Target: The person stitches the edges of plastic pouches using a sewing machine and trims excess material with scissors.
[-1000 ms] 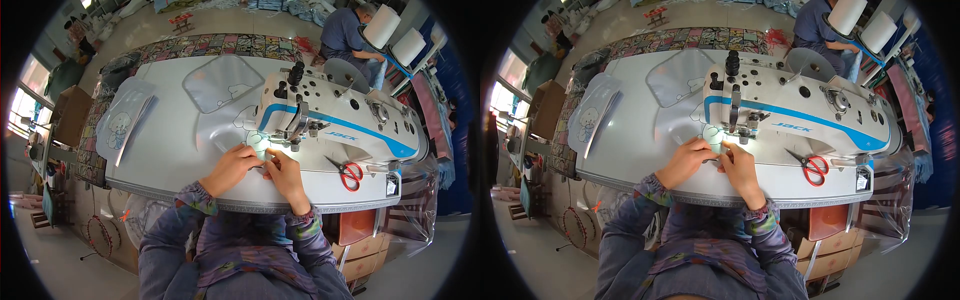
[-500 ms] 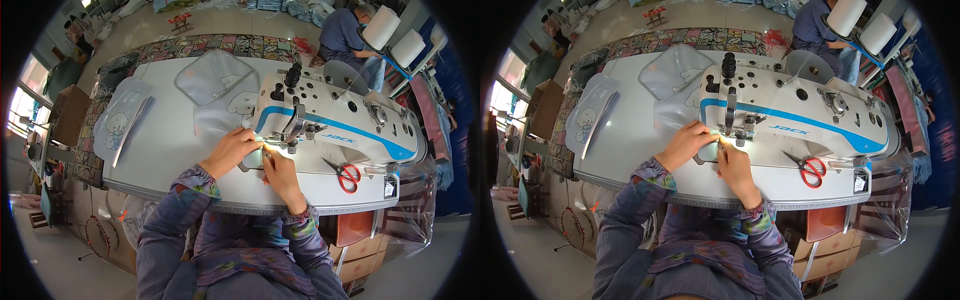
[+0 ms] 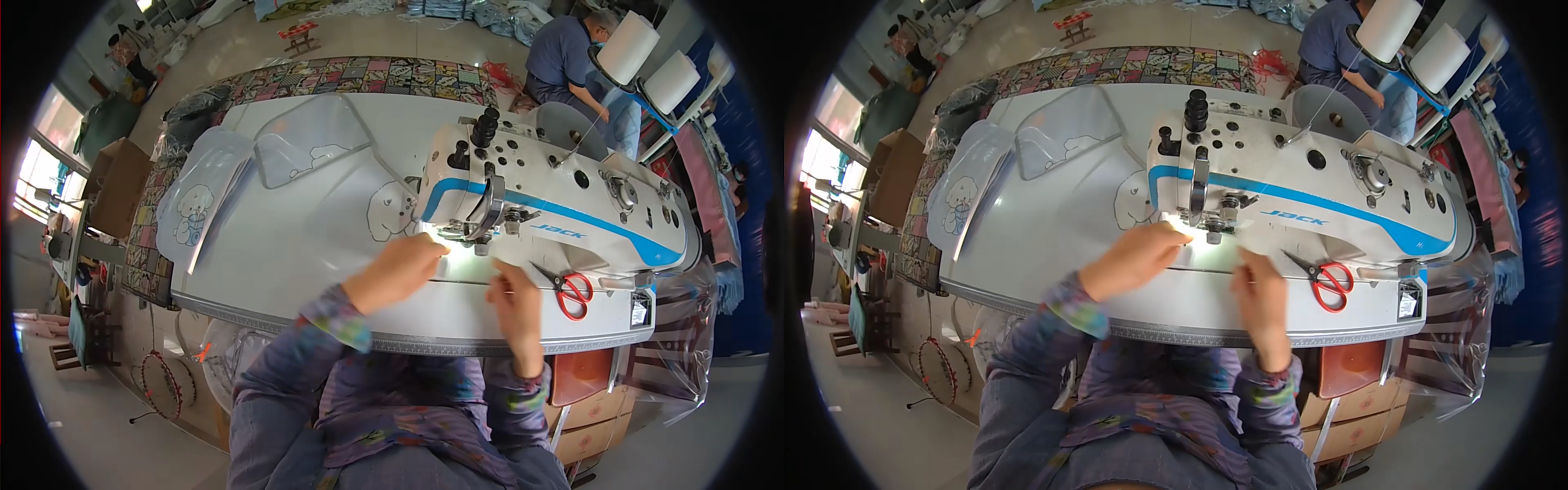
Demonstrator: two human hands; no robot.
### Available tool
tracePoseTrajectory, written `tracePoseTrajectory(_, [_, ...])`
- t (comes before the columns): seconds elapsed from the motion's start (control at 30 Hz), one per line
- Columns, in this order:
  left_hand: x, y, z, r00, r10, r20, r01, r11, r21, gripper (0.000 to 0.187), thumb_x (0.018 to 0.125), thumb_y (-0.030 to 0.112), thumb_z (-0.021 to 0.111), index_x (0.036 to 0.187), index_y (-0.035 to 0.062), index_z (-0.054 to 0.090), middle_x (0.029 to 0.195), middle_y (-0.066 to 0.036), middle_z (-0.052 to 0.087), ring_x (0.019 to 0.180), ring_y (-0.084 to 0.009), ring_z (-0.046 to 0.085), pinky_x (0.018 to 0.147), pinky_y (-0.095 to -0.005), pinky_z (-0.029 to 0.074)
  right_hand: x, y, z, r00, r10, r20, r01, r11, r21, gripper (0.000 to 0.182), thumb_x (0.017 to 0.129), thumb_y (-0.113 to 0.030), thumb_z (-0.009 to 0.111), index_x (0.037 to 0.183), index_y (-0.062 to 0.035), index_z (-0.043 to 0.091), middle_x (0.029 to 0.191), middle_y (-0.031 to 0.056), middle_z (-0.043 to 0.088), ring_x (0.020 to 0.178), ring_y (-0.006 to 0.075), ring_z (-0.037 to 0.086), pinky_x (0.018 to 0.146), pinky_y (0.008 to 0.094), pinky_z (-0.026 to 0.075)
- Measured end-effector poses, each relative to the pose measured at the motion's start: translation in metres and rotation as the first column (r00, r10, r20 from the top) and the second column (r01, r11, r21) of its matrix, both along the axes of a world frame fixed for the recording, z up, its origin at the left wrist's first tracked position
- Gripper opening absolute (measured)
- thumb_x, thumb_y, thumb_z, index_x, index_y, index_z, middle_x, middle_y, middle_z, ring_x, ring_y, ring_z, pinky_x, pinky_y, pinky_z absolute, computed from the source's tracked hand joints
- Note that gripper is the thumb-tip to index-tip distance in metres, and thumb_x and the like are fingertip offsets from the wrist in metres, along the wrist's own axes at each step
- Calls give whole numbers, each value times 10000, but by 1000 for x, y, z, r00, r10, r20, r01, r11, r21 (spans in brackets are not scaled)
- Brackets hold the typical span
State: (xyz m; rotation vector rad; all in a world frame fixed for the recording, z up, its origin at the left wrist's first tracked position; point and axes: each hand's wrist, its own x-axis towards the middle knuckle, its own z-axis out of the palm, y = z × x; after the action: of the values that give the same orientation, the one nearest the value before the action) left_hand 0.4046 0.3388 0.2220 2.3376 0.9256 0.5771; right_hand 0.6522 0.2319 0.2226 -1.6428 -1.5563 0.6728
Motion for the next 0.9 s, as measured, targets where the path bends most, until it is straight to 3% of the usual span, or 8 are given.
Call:
tracePoseTrajectory(0.07, [-43, 34, 37, 983, 171, 60, -142, 932, -333, 204, 1017, 164, 694, 1151, 33, 774, 1033, -168, 775, 865, -302, 751, 749, -368, 564, 49, -16, 0, 898, -208, 387, 193, 978, 78, 356, 998, -5, 635, 1353, 12, 666, 1174, 168, 707, 1009, 252, 739, 771, 351, 599])
tracePoseTrajectory(0.17, [-123, 93, 22, 780, 612, -130, -508, 741, 438, 300, 980, 146, 691, 1266, 58, 705, 1179, -180, 731, 975, -369, 754, 807, -472, 602, 109, -41, -3, 714, -292, 636, 254, 955, 153, 468, 944, 79, 576, 1405, 4, 605, 1333, 221, 643, 1208, 415, 639, 988, 452, 542])
tracePoseTrajectory(0.37, [-199, 124, 4, 441, 752, -489, -432, 656, 619, 216, 897, 58, 686, 1102, 70, 754, 1080, -158, 714, 932, -372, 748, 790, -481, 614, 108, -40, 22, 682, -66, 728, 183, 980, -82, 607, 894, 111, 559, 1488, -10, 521, 1365, 252, 615, 1205, 449, 624, 991, 508, 527])
tracePoseTrajectory(0.47, [-232, 99, 31, 532, 802, -271, -577, 578, 578, 234, 945, 102, 636, 1143, 95, 760, 1090, -144, 711, 963, -402, 729, 798, -508, 592, 95, -41, 22, 822, 62, 567, 1, 994, -110, 642, 894, 79, 602, 1519, -27, 501, 1245, 189, 665, 998, 368, 693, 856, 449, 570])
tracePoseTrajectory(0.53, [-240, 55, 80, 541, 841, -4, -647, 419, 637, 207, 916, 48, 662, 1072, 81, 794, 1000, -145, 695, 882, -348, 732, 776, -474, 593, 53, -43, 28, 959, 272, -82, -284, 906, -312, 630, 926, 35, 634, 1535, -60, 501, 1083, 88, 660, 829, 227, 674, 725, 334, 553])
tracePoseTrajectory(0.63, [-254, -2, 122, 508, 861, -11, -651, 392, 650, 237, 926, 54, 661, 1119, 80, 797, 952, -141, 673, 839, -350, 712, 759, -474, 578, -37, -40, 38, 612, 233, -756, -580, 782, -229, 607, 1023, -145, 662, 1585, -69, 443, 1060, 44, 635, 824, 148, 640, 738, 256, 528])
tracePoseTrajectory(0.8, [-264, -60, 146, 476, 879, -34, -624, 365, 691, 214, 918, 48, 683, 1094, 56, 803, 912, -142, 644, 778, -347, 683, 735, -464, 560, -187, -9, 14, 202, 312, -928, -762, 646, 52, 662, 1119, -492, 536, 1600, -68, 369, 1117, 68, 590, 994, 173, 642, 865, 346, 549])
tracePoseTrajectory(0.9, [-264, -81, 146, 483, 875, -31, -651, 382, 656, 231, 916, 45, 681, 1110, 59, 804, 893, -152, 619, 791, -351, 681, 715, -455, 544, -245, 21, 0, 375, 277, -885, -657, 753, -43, 560, 1147, -476, 472, 1520, -61, 428, 1083, 75, 584, 954, 174, 653, 857, 336, 559])
